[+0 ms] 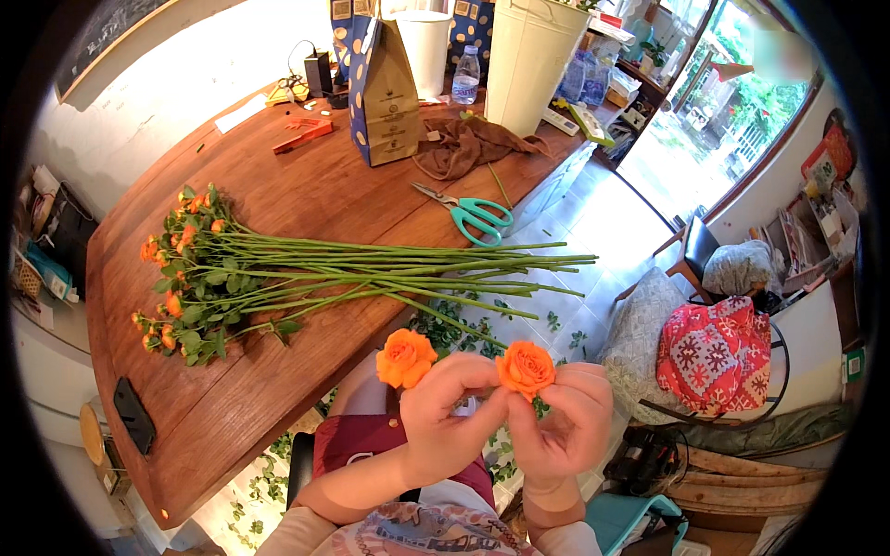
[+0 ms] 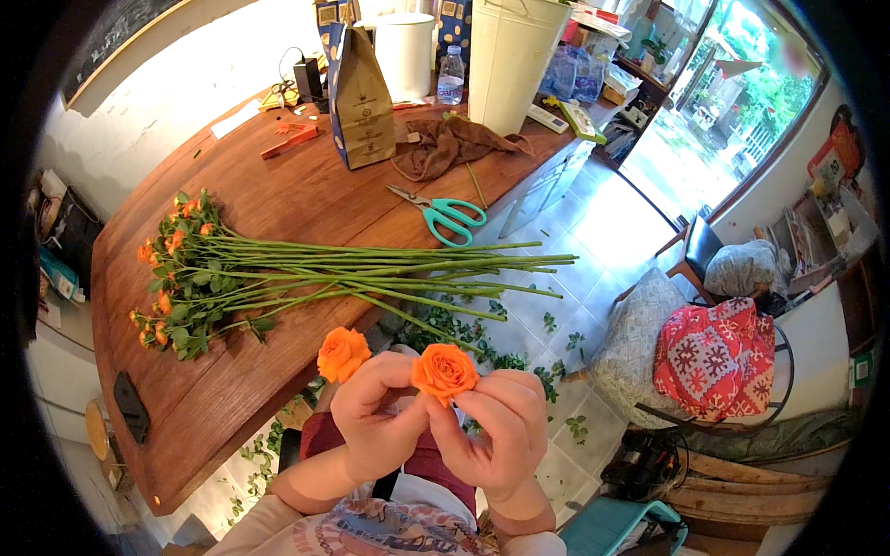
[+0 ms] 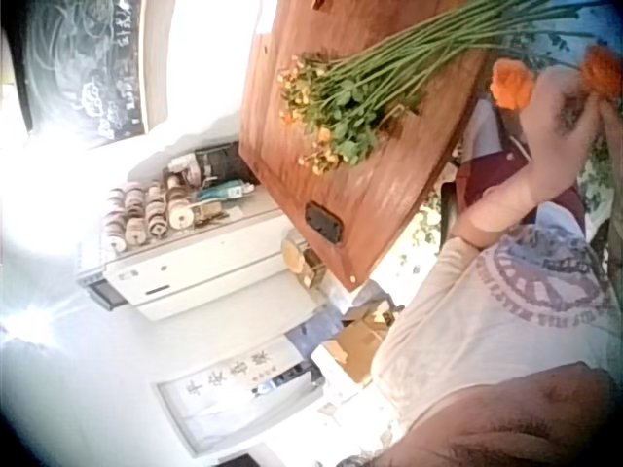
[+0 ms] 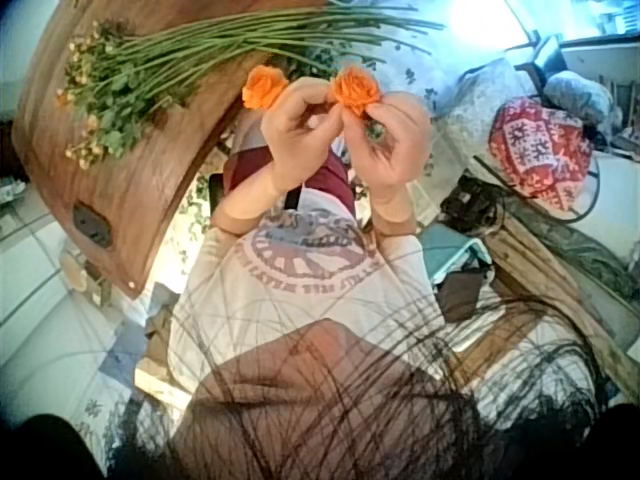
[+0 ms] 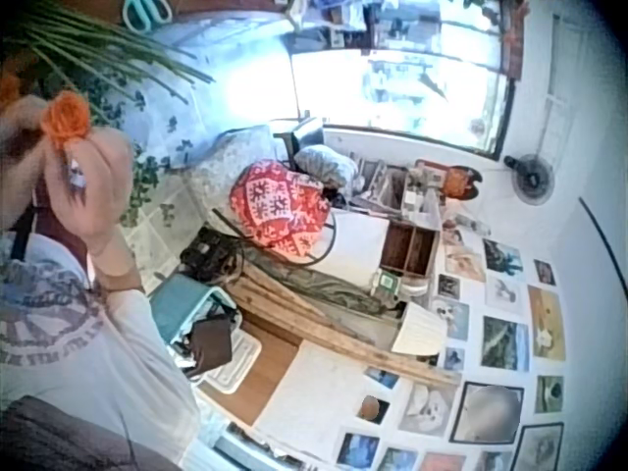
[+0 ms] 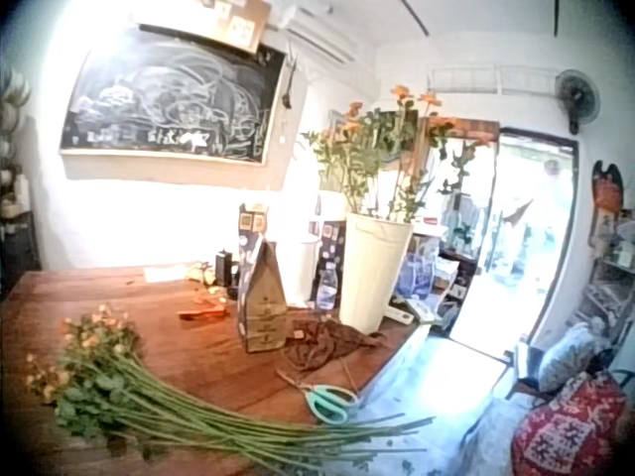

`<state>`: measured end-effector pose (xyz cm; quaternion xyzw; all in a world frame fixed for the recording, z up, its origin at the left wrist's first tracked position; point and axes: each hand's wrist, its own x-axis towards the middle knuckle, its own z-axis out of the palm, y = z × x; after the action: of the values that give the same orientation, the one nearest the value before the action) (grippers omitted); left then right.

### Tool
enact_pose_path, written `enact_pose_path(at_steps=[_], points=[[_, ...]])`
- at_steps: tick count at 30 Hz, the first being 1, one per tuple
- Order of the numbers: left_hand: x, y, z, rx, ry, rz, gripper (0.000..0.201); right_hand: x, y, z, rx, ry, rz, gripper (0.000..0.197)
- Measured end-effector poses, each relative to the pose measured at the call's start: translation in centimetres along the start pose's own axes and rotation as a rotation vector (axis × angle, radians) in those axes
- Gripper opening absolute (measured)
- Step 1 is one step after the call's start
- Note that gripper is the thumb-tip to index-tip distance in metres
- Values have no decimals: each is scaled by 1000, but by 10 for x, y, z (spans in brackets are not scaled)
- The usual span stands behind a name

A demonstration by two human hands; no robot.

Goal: The person trims the stems of orange roses with shears and places them into a white vase on a wooden table.

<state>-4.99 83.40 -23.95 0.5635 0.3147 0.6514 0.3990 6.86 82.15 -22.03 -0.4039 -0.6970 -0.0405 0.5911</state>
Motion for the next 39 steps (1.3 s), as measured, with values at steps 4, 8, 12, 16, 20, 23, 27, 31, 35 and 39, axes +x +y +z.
enact_pose_path(at_steps=[4,8,12,16,20,23,27,31,35,39], points=[[-5,-4,-3,131,-11,104,18,-2,0,-9,-159,-78,-103,24],[-13,-5,-3,83,-79,87,20,-20,4,-12,-47,-48,-77,17],[-30,-13,-8,-27,-186,41,15,-49,14,-22,312,56,98,16],[-35,-30,-22,-234,-368,91,10,-44,23,-42,255,-86,386,18],[-36,-35,-27,-315,-527,169,4,-33,16,-45,765,-294,614,22],[-37,-32,-32,-317,-525,154,7,-24,4,-35,960,-390,680,23],[-39,-32,-40,-298,-512,134,10,-20,0,-26,841,-452,634,16],[-38,-31,-42,-315,-506,82,9,-25,-1,-24,879,-416,644,15],[-44,-34,-40,-401,-349,-56,9,-44,-10,-25,804,0,648,15],[-43,-28,-35,-610,-163,-231,8,-34,-2,-33,-123,-241,388,19]])
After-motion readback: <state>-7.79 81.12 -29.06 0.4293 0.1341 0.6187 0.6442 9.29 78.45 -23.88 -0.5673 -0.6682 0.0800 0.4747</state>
